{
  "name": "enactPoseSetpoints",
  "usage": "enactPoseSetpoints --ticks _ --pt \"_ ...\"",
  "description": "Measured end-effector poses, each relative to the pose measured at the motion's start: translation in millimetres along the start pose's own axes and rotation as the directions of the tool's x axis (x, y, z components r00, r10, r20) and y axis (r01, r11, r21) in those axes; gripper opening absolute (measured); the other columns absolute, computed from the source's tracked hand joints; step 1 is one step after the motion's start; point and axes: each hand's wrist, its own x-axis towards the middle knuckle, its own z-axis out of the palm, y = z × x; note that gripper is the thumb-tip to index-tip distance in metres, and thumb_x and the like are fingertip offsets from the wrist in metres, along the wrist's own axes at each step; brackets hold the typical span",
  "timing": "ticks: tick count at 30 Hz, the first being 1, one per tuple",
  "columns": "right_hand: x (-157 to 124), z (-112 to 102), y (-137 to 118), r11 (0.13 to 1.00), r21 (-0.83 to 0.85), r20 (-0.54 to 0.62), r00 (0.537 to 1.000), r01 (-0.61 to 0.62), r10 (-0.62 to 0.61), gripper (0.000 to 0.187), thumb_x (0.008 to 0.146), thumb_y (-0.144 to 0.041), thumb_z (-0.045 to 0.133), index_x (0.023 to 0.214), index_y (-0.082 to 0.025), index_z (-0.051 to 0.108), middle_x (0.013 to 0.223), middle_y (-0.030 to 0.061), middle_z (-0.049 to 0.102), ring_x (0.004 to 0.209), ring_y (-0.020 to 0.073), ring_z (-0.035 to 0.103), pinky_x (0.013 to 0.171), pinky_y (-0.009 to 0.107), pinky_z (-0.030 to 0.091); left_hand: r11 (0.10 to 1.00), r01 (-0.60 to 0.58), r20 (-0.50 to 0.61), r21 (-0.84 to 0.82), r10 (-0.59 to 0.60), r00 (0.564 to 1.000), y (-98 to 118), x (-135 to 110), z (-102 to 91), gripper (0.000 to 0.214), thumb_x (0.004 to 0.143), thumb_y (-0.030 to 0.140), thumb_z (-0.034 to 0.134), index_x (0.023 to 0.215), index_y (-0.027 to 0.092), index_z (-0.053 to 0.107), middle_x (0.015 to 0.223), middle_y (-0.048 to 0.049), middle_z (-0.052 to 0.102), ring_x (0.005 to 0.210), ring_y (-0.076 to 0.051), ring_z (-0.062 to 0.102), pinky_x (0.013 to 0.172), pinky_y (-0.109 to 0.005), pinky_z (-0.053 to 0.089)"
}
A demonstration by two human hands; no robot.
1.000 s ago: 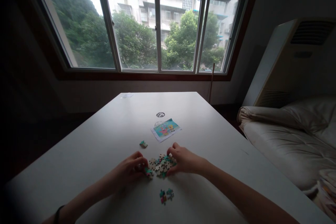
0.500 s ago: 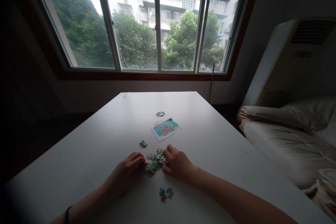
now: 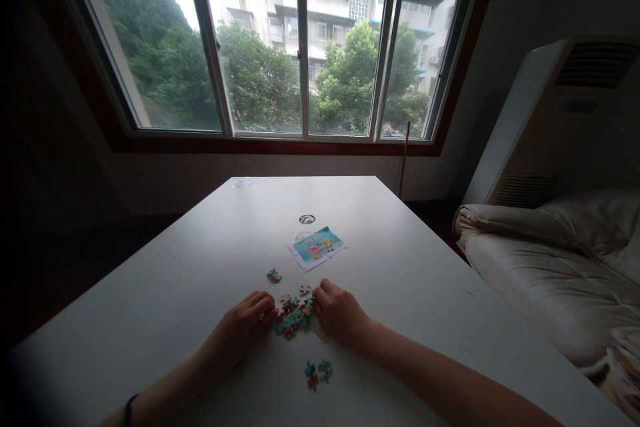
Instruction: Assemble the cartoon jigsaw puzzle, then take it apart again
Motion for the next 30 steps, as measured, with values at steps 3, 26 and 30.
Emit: enactPoseSetpoints --ticks 3,26,30 --pt "-0.1 -0.8 0.6 0.996 0.087 -0.039 0.999 -0.012 0.015 0.013 0.087 -0.014 0.039 0.085 -0.016 0.051 0.085 0.0052 0.052 0.072 0.0135 0.051 0.066 0.024 0.042 0.998 -0.024 -0.011 -0.051 0.024 1.000 0.1 -0.3 -2.1 0.022 0.090 0.025 0.037 0.078 0.020 0.055 0.078 -0.0023 0.056 0.072 -0.015 0.053 0.065 -0.024 0.044" --pt "1.6 0.3 9.3 0.880 0.474 -0.208 0.975 0.029 0.080 0.021 0.085 -0.010 0.039 0.094 -0.019 0.056 0.094 0.0054 0.057 0.086 0.0139 0.054 0.076 0.026 0.044 0.981 -0.195 -0.149 0.014 0.195 0.970 3.6 -4.5 -2.3 0.021 0.090 0.018 0.039 0.105 0.020 0.052 0.091 -0.0066 0.061 0.081 -0.017 0.056 0.070 -0.028 0.046" --pt "1.6 -4.8 8.5 0.876 0.477 -0.247 0.967 0.073 0.055 0.021 0.084 -0.013 0.045 0.102 -0.020 0.054 0.102 0.0068 0.056 0.096 0.0164 0.052 0.084 0.030 0.042 0.989 -0.149 -0.252 -0.003 0.143 0.957 -1.0 -9.2 -2.0 0.020 0.090 0.018 0.035 0.079 0.018 0.051 0.068 -0.0029 0.054 0.061 -0.014 0.051 0.056 -0.024 0.040"
